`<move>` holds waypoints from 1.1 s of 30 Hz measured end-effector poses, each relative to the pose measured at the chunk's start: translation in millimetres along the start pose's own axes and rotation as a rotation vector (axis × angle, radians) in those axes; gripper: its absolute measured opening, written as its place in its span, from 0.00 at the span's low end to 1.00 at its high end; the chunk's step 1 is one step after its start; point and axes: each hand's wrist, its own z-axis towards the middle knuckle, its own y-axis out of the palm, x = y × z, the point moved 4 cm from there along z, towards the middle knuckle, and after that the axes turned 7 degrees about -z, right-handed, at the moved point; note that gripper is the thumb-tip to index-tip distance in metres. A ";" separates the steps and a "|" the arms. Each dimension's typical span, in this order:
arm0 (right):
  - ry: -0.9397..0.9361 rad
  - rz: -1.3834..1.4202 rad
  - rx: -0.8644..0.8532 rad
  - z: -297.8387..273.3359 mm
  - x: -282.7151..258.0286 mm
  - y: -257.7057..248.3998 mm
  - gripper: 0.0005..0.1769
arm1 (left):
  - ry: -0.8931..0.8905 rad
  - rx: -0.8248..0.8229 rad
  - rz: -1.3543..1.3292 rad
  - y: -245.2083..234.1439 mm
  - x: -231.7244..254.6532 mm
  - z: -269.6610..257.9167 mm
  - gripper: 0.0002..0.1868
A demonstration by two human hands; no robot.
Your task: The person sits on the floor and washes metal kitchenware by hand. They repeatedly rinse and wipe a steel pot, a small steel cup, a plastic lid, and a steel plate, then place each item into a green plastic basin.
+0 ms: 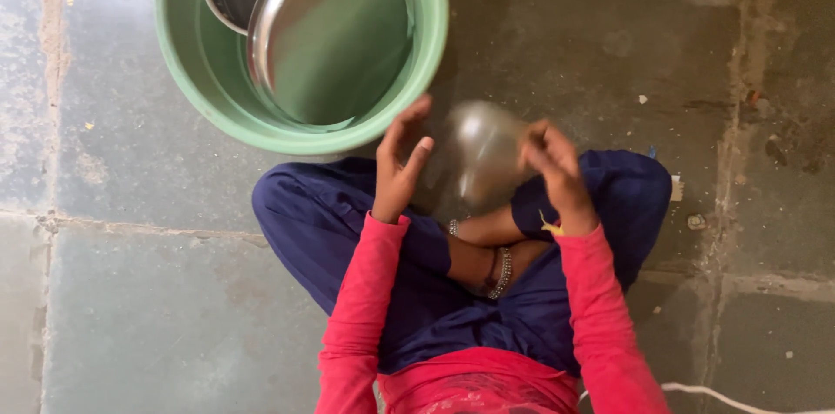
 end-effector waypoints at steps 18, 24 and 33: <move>-0.541 -1.426 0.034 163.6 -12.3 36.4 0.30 | 0.401 0.596 0.956 -53.8 81.1 18.6 0.36; -0.525 -1.432 0.147 113.7 -14.5 29.8 0.42 | 0.046 0.606 0.940 -153.9 61.5 68.5 0.24; -0.330 -1.303 0.229 62.5 21.8 5.9 0.37 | 0.026 0.389 0.534 -147.7 44.8 78.2 0.17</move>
